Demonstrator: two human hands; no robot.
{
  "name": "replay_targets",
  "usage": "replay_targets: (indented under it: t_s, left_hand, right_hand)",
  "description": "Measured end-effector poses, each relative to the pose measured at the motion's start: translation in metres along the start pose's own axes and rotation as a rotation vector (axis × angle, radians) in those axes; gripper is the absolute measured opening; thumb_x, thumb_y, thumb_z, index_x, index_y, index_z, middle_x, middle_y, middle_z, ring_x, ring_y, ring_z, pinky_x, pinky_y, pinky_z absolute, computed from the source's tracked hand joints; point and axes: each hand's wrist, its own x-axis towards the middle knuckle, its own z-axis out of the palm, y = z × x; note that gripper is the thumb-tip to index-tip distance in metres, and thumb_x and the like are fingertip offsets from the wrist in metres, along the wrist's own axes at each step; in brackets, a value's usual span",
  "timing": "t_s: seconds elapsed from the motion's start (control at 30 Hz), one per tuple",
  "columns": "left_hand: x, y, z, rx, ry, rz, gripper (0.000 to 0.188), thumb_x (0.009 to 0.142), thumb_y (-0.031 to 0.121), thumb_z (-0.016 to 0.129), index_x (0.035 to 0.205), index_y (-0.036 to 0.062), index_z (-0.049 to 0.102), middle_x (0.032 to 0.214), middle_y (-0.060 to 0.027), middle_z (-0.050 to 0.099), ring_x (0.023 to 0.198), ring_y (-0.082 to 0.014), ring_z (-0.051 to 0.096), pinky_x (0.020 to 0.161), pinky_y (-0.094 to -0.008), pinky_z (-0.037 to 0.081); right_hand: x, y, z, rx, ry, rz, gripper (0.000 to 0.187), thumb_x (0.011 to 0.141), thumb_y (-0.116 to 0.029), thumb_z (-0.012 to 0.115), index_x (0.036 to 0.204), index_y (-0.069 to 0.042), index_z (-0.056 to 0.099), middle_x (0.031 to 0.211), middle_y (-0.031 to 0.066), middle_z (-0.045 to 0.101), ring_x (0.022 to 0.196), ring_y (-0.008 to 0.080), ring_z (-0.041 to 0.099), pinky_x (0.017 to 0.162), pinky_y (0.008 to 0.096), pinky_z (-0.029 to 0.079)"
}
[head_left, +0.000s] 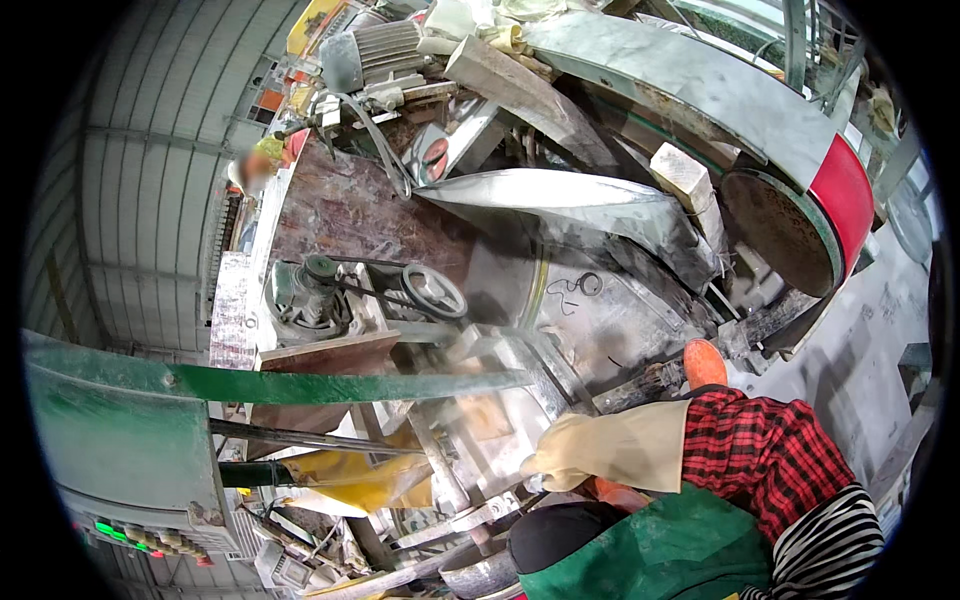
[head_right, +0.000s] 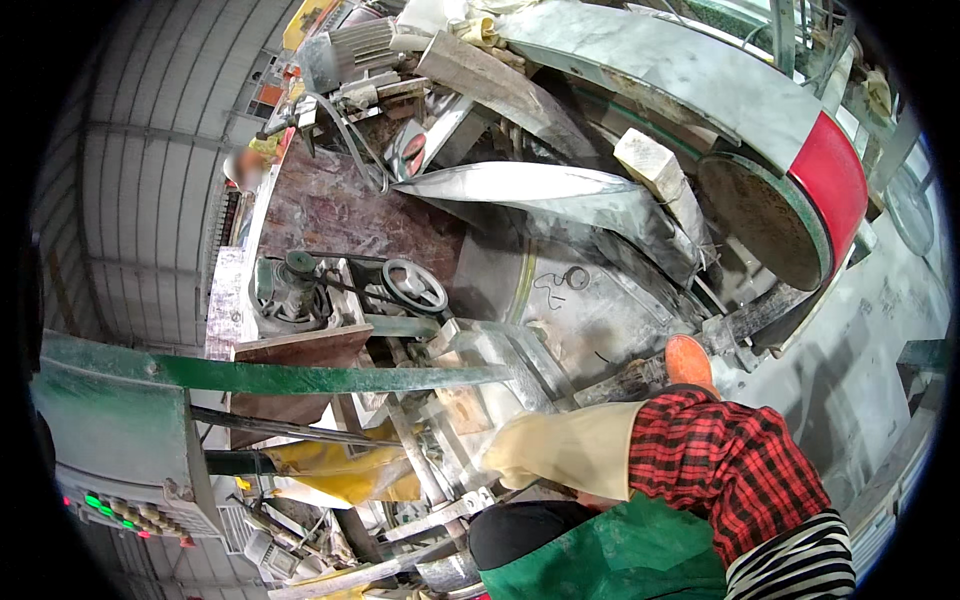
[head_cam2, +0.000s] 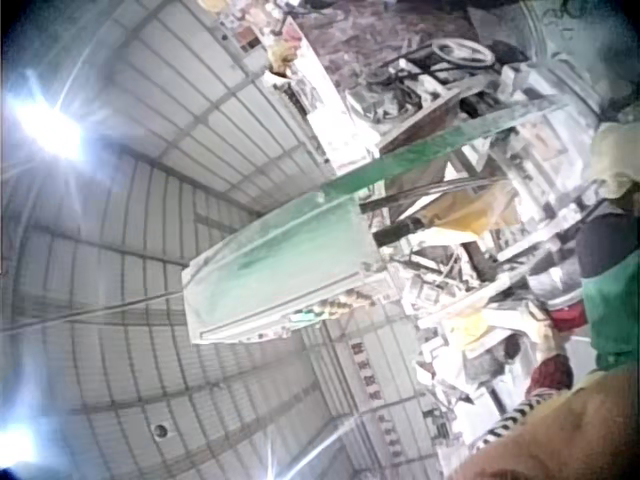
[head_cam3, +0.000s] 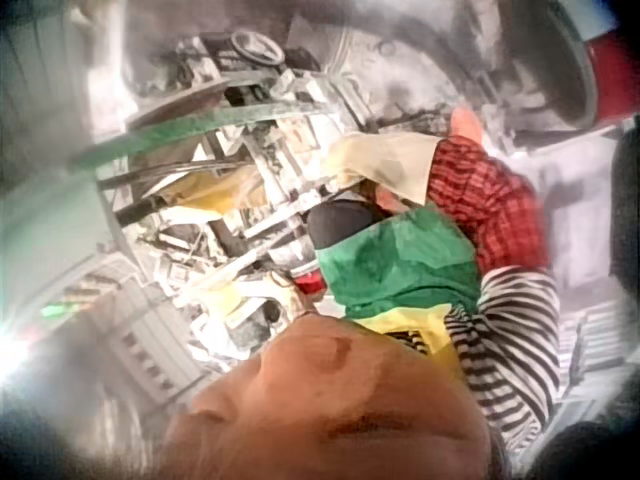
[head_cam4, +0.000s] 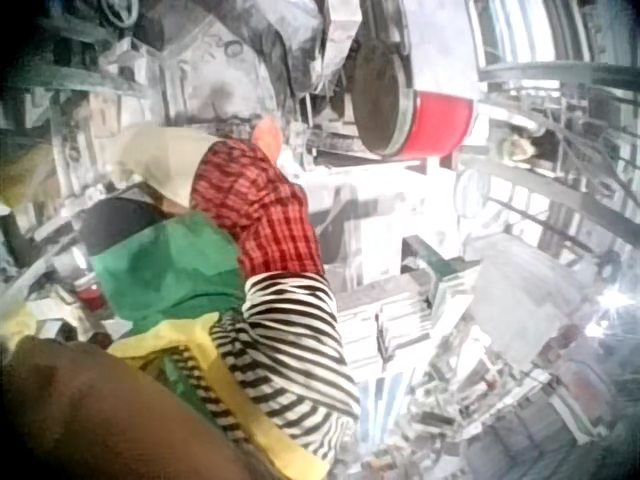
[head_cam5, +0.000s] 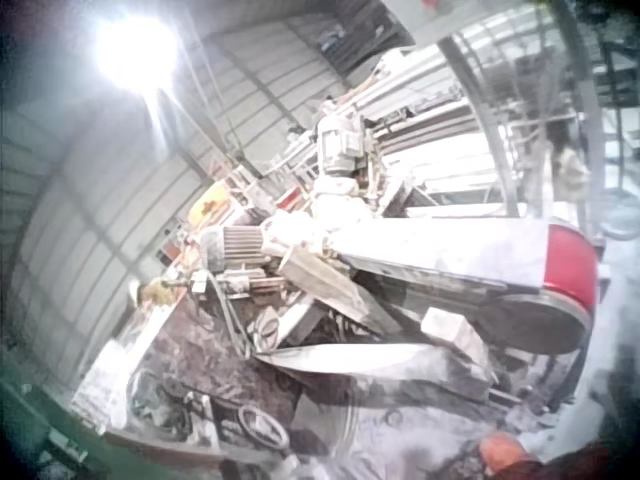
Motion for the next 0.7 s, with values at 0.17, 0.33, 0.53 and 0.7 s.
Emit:
replay_targets:
  t_s: [0.17,0.33,0.53,0.7]
  left_hand:
    - [0.004,-0.001,0.012,-0.487,0.052,-0.247,0.041,0.103,0.031,0.058,0.133,0.0025,0.059,0.141,-0.02,0.054,0.131,-0.035,0.05,0.11,-0.0433,0.045]
    - [-0.008,-0.01,0.01,-0.232,0.14,0.009,0.04,0.097,0.029,0.065,0.127,0.0021,0.065,0.139,-0.0237,0.057,0.13,-0.0435,0.05,0.112,-0.0505,0.038]
    - [-0.007,0.023,-0.017,-0.095,0.144,0.0,0.036,0.094,0.026,0.071,0.122,0.0029,0.069,0.13,-0.0271,0.062,0.122,-0.0444,0.058,0.108,-0.0515,0.044]
    - [-0.006,0.049,-0.042,-0.114,0.087,0.049,0.04,0.096,0.025,0.068,0.126,-0.0016,0.065,0.133,-0.0298,0.06,0.124,-0.0465,0.056,0.109,-0.0535,0.042]
  right_hand:
    - [0.032,0.032,0.017,-0.011,0.956,-0.17,0.032,0.093,-0.027,0.062,0.124,-0.022,0.068,0.076,0.0105,0.07,0.059,0.0271,0.065,0.053,0.0405,0.053]
    - [0.043,0.007,-0.094,0.298,0.884,0.116,0.037,0.099,-0.027,0.053,0.133,-0.016,0.058,0.095,0.0223,0.07,0.086,0.0397,0.068,0.082,0.0472,0.056]
    - [0.16,-0.022,-0.169,0.016,1.272,-0.172,0.059,0.095,-0.034,0.063,0.147,-0.014,0.042,0.116,0.0231,0.067,0.102,0.0432,0.066,0.089,0.0489,0.053]
    - [0.227,-0.001,-0.199,0.255,1.175,-0.184,0.047,0.097,-0.039,0.06,0.14,-0.022,0.055,0.125,0.0199,0.066,0.117,0.0392,0.062,0.099,0.0442,0.05]
